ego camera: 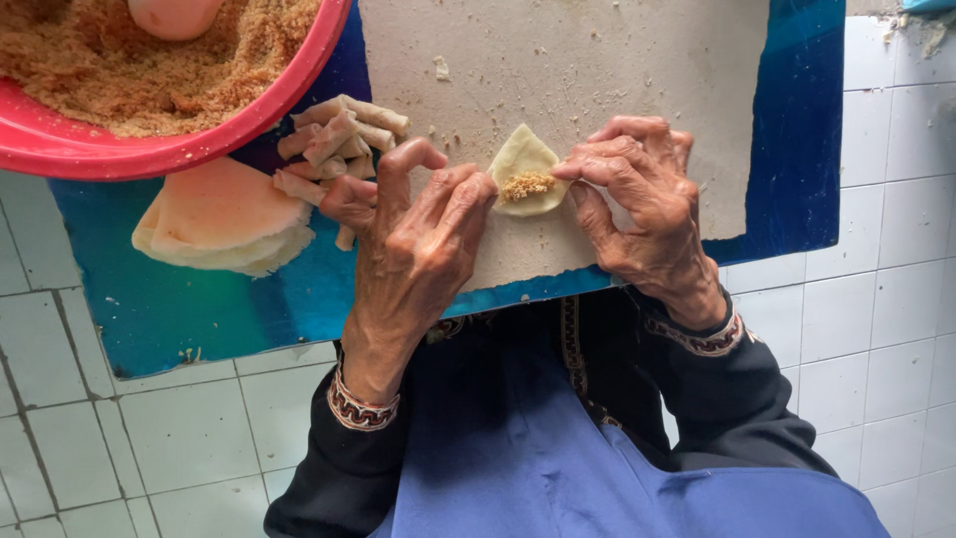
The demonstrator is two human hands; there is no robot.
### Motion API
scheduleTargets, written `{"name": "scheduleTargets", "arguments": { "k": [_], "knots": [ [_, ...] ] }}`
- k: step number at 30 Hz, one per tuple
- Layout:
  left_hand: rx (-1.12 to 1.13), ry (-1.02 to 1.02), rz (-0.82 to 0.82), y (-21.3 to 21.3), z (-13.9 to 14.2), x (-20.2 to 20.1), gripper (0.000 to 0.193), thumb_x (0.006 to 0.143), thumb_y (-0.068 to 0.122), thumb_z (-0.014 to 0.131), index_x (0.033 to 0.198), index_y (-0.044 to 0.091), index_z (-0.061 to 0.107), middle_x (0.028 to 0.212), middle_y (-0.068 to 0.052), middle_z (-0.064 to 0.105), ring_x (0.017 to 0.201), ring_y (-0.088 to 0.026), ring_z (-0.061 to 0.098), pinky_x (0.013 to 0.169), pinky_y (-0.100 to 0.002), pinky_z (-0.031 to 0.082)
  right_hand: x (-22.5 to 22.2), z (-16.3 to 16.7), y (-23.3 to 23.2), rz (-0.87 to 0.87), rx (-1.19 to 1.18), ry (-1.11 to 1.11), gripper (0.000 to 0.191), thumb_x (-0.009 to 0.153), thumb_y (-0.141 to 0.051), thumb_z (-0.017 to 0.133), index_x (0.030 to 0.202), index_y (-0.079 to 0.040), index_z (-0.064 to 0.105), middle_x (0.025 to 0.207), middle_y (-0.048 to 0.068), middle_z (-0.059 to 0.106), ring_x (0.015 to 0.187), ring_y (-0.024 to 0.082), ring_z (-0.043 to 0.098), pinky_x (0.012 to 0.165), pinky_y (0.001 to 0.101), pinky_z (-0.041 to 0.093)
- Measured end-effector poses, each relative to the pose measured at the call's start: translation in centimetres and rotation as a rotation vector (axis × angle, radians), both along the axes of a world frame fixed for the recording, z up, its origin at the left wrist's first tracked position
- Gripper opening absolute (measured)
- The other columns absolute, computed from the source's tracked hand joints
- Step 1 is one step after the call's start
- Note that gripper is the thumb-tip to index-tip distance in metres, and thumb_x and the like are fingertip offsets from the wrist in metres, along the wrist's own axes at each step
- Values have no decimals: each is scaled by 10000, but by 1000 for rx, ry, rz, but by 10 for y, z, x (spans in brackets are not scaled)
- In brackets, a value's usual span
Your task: The person scoops brown filling from a red bowl with a spoon onto a square pastry wrapper, folds the wrapper over the filling, and pinches the edges closed by hand, placing finished folded pastries on the board. They repeat this cycle with new wrappers, building a row of finished pieces.
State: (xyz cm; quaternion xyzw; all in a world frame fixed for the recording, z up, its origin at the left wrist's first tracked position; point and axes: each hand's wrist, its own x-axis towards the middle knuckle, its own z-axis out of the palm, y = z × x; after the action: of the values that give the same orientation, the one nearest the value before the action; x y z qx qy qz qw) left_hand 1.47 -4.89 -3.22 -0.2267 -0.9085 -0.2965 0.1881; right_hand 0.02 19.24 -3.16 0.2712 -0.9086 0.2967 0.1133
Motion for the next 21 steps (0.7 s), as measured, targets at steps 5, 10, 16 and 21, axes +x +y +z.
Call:
{"name": "scheduleTargets", "arguments": {
  "k": [5, 10, 16, 21],
  "knots": [
    [-74, 74, 19, -2, 1, 1, 156, 1003, 165, 770, 1133, 178, 683, 1077, 91, 703, 1182, -166, 554, 979, -506, 300, -3, -2, -3, 13, -13, -22, 336, 907, 36, 778, 1191, -132, 711, 1135, 5, 739, 1207, 252, 613, 1060, 388, 370],
    [-37, 55, -24, -5, -3, 0, 182, 1051, 153, 754, 1222, 188, 705, 1139, 99, 737, 1228, -158, 538, 1014, -471, 302, -7, -4, -4, 40, -28, -33, 344, 882, -53, 884, 1159, -139, 698, 1101, -23, 728, 1172, 251, 608, 1043, 395, 358],
    [-84, 57, -29, -5, -5, 0, 152, 1002, 149, 769, 1131, 186, 698, 1113, 104, 703, 1230, -171, 535, 1000, -483, 305, -10, -6, -6, 69, -32, -31, 357, 891, -94, 909, 1157, -142, 677, 1134, -34, 737, 1192, 242, 611, 1067, 407, 362],
    [-123, 58, -30, -2, -4, 0, 187, 941, 144, 758, 1110, 204, 706, 1149, 105, 675, 1208, -171, 543, 971, -499, 293, -11, -4, -7, 58, -25, 2, 376, 862, -142, 917, 1153, -162, 678, 1189, 0, 705, 1206, 273, 552, 1080, 405, 368]
  ]
}}
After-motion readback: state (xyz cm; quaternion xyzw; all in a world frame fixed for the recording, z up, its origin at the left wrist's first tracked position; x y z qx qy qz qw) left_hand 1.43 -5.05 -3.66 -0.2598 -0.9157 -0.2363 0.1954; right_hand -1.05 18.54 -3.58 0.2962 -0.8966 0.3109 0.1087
